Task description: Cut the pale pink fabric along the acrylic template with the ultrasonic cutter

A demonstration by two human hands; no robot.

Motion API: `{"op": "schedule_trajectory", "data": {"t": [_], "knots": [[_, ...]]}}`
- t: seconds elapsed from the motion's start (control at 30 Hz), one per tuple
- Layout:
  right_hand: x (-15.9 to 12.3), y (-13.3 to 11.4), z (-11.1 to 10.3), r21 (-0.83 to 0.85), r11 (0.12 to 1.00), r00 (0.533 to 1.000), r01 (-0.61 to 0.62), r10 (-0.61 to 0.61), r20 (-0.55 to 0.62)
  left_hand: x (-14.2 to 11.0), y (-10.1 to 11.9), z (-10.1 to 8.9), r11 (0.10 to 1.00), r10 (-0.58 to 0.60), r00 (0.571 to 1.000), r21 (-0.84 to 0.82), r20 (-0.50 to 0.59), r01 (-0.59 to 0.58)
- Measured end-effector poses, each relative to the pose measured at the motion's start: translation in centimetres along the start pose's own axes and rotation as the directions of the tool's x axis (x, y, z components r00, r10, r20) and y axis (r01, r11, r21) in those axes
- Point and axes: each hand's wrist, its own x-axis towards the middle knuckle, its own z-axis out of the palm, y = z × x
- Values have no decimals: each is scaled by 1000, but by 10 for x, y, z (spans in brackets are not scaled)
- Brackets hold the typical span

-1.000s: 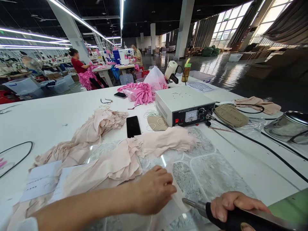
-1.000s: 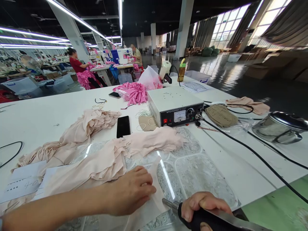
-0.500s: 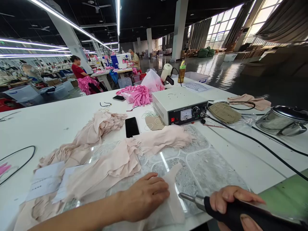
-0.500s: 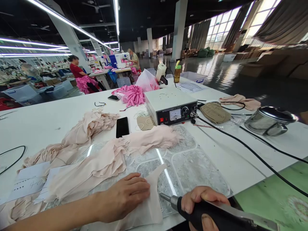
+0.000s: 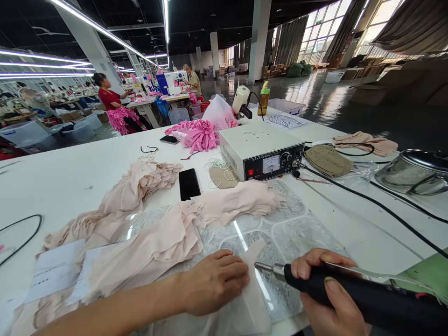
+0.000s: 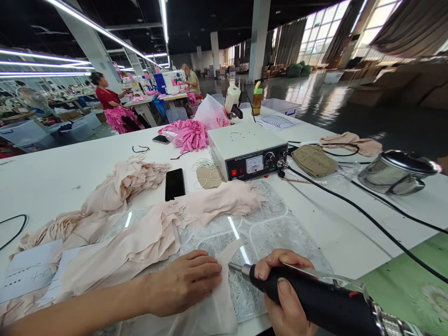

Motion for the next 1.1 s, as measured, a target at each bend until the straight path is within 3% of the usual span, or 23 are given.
{"op": "schedule_trajectory", "data": {"t": [0.3,0.63,0.8,1.0,1.1], "knots": [[7,-1,-3,-13,999,998,38,-39,-52,7,-11,-4,1000,26,1000,-5,-4,-27],[17,15,-2,-5,992,988,128,-128,-89,10,-20,-4,999,39,998,24,53,-41],[19,15,0,-6,993,989,120,-120,-85,11,-22,-6,997,70,997,5,24,-71],[20,16,0,-1,994,989,113,-112,-93,16,-22,1,991,-72,994,-121,-82,61],[21,16,0,2,995,990,102,-102,-95,17,-22,8,990,-81,993,-122,-90,70]]}}
